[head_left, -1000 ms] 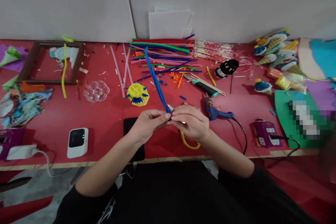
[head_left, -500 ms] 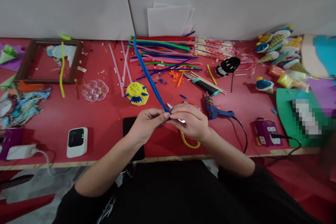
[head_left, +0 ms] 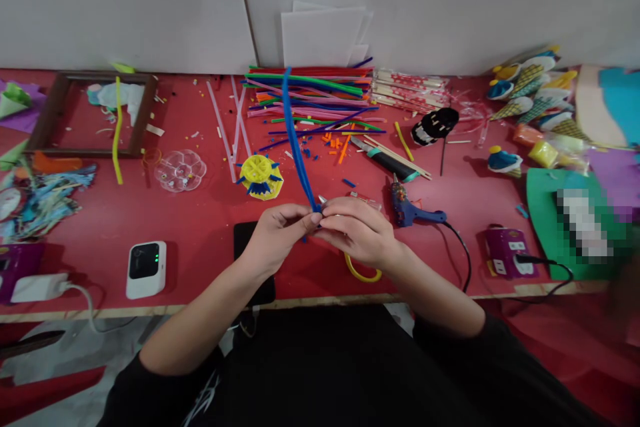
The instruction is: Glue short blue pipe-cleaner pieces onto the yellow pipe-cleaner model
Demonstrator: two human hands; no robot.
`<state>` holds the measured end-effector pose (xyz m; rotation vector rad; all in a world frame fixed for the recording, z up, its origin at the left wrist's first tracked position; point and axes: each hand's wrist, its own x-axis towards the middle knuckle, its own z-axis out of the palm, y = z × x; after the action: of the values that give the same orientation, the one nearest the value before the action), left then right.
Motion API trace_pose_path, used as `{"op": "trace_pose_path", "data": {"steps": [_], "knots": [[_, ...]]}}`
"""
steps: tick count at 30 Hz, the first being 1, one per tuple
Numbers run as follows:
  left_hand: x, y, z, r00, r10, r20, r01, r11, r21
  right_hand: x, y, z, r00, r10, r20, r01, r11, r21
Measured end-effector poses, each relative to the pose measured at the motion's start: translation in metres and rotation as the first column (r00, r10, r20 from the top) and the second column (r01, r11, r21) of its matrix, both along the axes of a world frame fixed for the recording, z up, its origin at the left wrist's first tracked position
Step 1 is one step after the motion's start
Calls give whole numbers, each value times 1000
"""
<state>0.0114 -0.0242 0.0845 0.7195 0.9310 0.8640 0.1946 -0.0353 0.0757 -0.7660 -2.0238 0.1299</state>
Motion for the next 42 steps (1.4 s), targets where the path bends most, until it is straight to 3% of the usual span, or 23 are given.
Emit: {"op": "trace_pose_path", "data": {"steps": [8,15,27,31,33,34,36,38,42], "knots": [[-1,0,0,997,8,-80,-3,998,57,2,-2,-3,1000,-17,3,17,1000,-20],[1,0,-4,998,-5,-60,5,1000,-3,2,-6,-7,999,-40,-18,38,997,-73],[-1,-2,-1,986,-51,-162,58,997,42,-5,-8,5,992,-56,-115,27,971,-238],[-3,-1,-2,980,-59,-192,75,994,75,-5,-8,4,982,-96,-163,29,927,-374],[-3,-2,-3,975,-66,-211,84,993,79,-3,-5,1,958,-103,-266,-63,833,-550],[-4,-3,-4,973,-72,-221,90,993,77,-1,-3,-1,933,-107,-345,-154,745,-649],[-4,-5,-5,970,-100,-221,119,990,70,3,2,-4,854,-140,-502,-369,518,-772],[-5,-8,-4,968,-152,-199,168,984,67,6,7,-5,791,-179,-585,-509,338,-792],[-6,-12,1,959,-233,-161,247,966,72,7,13,-4,759,-145,-634,-620,137,-773]]}}
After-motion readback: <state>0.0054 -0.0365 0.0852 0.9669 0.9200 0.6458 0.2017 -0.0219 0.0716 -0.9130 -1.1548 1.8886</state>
